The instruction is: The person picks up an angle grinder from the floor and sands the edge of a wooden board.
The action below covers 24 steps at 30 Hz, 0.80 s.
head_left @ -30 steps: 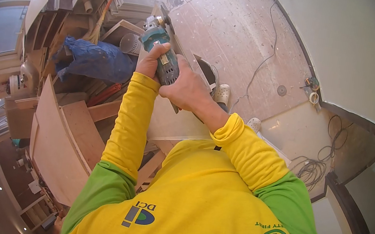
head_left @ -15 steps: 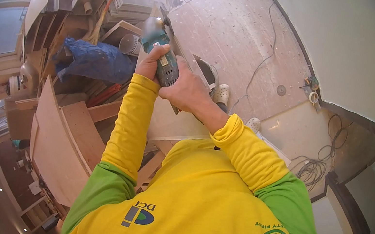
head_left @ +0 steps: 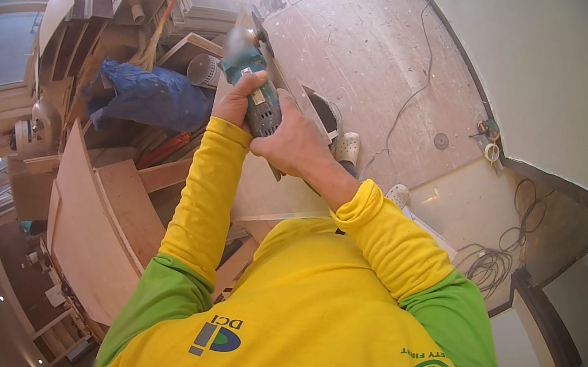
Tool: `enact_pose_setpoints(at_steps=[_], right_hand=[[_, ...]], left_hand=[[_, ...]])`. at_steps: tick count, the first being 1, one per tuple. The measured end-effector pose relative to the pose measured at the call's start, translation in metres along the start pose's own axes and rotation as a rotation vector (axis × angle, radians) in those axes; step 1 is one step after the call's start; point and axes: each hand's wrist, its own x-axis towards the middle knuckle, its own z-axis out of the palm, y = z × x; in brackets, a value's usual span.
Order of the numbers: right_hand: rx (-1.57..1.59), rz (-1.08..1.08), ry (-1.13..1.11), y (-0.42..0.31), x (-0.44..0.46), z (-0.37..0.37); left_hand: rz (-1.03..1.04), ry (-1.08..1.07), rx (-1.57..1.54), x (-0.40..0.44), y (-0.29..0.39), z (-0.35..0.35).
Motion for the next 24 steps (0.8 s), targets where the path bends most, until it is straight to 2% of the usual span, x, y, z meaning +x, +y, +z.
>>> enact_pose_setpoints(at_steps=[13, 16, 24], right_hand=[[-0.005, -0.019, 0.083, 0.0039, -0.0025, 0.0050], [0.016, -0.012, 0.018, 0.0015, -0.0044, -0.0001], [0.003, -0.006, 0.020, 0.0015, -0.0070, 0.0002]], left_hand=[[-0.026, -0.017, 0.002, -0.0039, -0.0015, 0.0003], [-0.023, -0.026, -0.003, -0.0037, -0.0020, 0.0005], [-0.022, -0.032, -0.008, -0.0033, -0.0045, -0.0018]])
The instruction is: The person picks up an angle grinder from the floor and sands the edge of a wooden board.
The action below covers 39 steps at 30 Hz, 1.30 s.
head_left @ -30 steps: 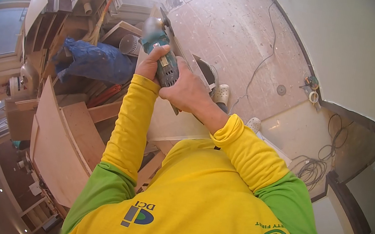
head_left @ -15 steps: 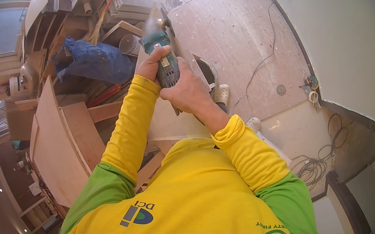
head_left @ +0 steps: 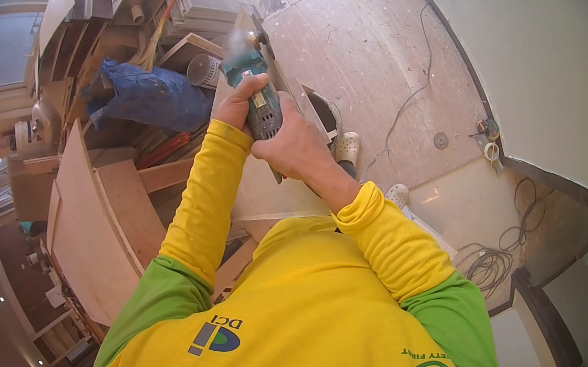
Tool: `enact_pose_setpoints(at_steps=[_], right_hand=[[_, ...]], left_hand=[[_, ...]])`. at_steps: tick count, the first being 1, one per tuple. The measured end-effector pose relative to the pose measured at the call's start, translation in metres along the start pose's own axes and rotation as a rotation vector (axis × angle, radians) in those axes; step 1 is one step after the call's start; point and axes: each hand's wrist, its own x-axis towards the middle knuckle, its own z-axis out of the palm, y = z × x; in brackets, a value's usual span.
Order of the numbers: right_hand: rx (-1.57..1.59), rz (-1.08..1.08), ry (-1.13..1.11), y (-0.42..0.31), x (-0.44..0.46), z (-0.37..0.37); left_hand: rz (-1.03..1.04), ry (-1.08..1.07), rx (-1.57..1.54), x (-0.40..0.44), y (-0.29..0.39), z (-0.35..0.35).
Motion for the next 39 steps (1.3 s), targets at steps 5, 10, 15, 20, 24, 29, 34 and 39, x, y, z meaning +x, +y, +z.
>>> enact_pose_setpoints(at_steps=[5, 10, 15, 20, 24, 29, 34, 39], right_hand=[[0.002, -0.005, 0.001, 0.001, -0.001, 0.000], [0.012, -0.013, 0.010, 0.003, -0.002, 0.002], [0.015, -0.005, 0.011, 0.004, -0.004, 0.002], [0.011, 0.002, 0.011, 0.004, -0.005, 0.003], [-0.008, -0.002, 0.036, 0.008, -0.004, 0.006], [-0.036, -0.001, 0.048, 0.011, -0.004, 0.007], [0.001, -0.008, 0.012, 0.008, -0.008, 0.003], [-0.007, -0.005, 0.054, 0.013, -0.007, 0.009]], left_hand=[[-0.002, 0.010, 0.000, -0.002, -0.001, 0.002], [-0.006, 0.012, -0.003, -0.005, -0.002, 0.003], [-0.005, 0.001, -0.005, -0.002, -0.005, -0.002], [-0.002, 0.003, 0.000, -0.001, -0.006, -0.003], [0.000, 0.004, -0.011, -0.005, -0.007, 0.000], [0.008, -0.006, -0.009, -0.007, -0.008, 0.002], [0.003, 0.012, -0.002, -0.010, -0.008, 0.004], [-0.003, -0.004, 0.002, -0.012, -0.009, 0.004]])
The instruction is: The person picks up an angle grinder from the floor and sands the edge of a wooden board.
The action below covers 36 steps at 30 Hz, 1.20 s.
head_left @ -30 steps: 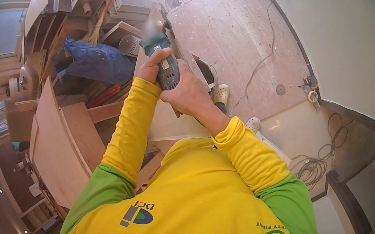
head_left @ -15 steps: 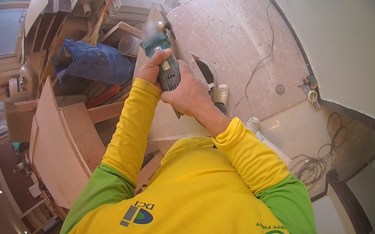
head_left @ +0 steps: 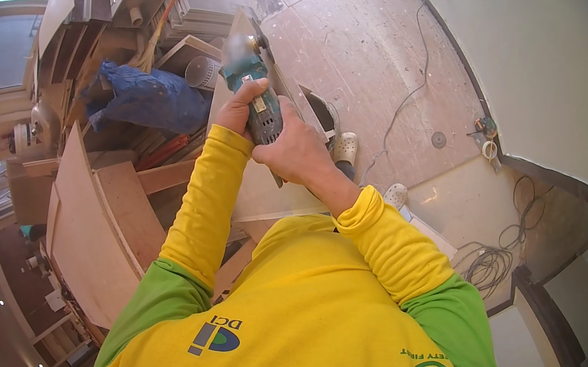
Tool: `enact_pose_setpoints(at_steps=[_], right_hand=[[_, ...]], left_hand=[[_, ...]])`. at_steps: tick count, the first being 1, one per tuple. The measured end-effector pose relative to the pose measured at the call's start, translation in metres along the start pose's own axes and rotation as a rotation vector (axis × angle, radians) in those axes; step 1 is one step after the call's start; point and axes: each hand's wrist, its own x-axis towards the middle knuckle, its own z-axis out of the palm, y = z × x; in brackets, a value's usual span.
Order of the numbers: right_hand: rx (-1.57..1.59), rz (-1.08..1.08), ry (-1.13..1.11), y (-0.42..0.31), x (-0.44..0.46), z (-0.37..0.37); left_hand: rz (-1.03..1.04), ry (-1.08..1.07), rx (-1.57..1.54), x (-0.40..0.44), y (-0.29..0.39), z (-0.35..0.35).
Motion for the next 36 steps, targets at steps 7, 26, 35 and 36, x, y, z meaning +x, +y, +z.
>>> enact_pose_setpoints(at_steps=[7, 26, 35, 36], right_hand=[[0.000, 0.001, 0.003, -0.002, -0.003, -0.002], [0.002, 0.000, 0.000, 0.000, -0.007, -0.001], [-0.003, 0.013, -0.004, 0.000, -0.010, -0.001], [-0.004, 0.006, 0.004, 0.001, -0.010, 0.000]], left_hand=[[-0.005, -0.016, -0.013, -0.001, -0.001, -0.001], [-0.002, -0.002, -0.010, -0.008, -0.004, 0.005], [-0.014, -0.004, -0.033, -0.009, -0.007, 0.003], [-0.014, -0.008, -0.034, -0.008, -0.007, 0.003]])
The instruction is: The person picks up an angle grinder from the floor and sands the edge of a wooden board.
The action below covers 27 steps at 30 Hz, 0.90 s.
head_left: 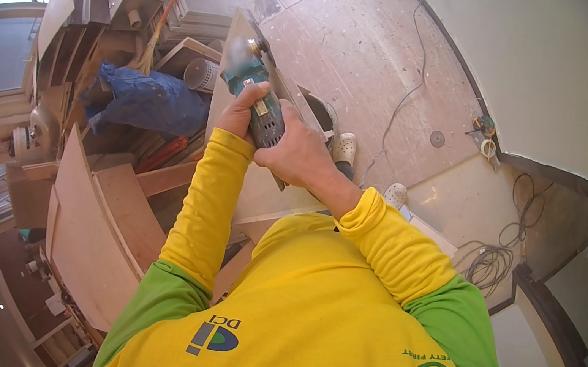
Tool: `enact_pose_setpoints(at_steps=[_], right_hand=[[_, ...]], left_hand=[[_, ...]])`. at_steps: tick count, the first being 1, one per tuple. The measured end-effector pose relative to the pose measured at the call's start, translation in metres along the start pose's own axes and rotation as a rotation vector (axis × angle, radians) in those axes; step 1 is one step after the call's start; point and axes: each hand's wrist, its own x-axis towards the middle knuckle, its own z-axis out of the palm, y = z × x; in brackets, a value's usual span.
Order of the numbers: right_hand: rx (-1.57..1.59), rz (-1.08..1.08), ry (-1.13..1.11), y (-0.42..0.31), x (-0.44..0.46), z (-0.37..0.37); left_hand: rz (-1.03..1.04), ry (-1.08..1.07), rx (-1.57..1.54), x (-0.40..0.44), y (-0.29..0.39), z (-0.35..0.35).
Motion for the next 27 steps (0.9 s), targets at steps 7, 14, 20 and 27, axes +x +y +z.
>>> enact_pose_setpoints(at_steps=[7, 14, 20, 27], right_hand=[[-0.007, 0.002, -0.001, 0.0026, -0.0015, 0.0011], [-0.001, -0.001, 0.002, 0.0042, -0.0020, 0.0022], [0.017, -0.014, 0.012, 0.0059, -0.0030, 0.0030], [0.011, 0.008, -0.004, 0.0022, -0.0085, -0.0013]], left_hand=[[0.005, 0.005, 0.007, -0.0019, -0.0018, 0.0006], [0.006, 0.014, 0.017, -0.0030, -0.0023, 0.0014], [0.012, 0.016, 0.016, -0.0051, -0.0035, 0.0037], [0.018, 0.002, 0.030, -0.0079, -0.0048, 0.0027]])
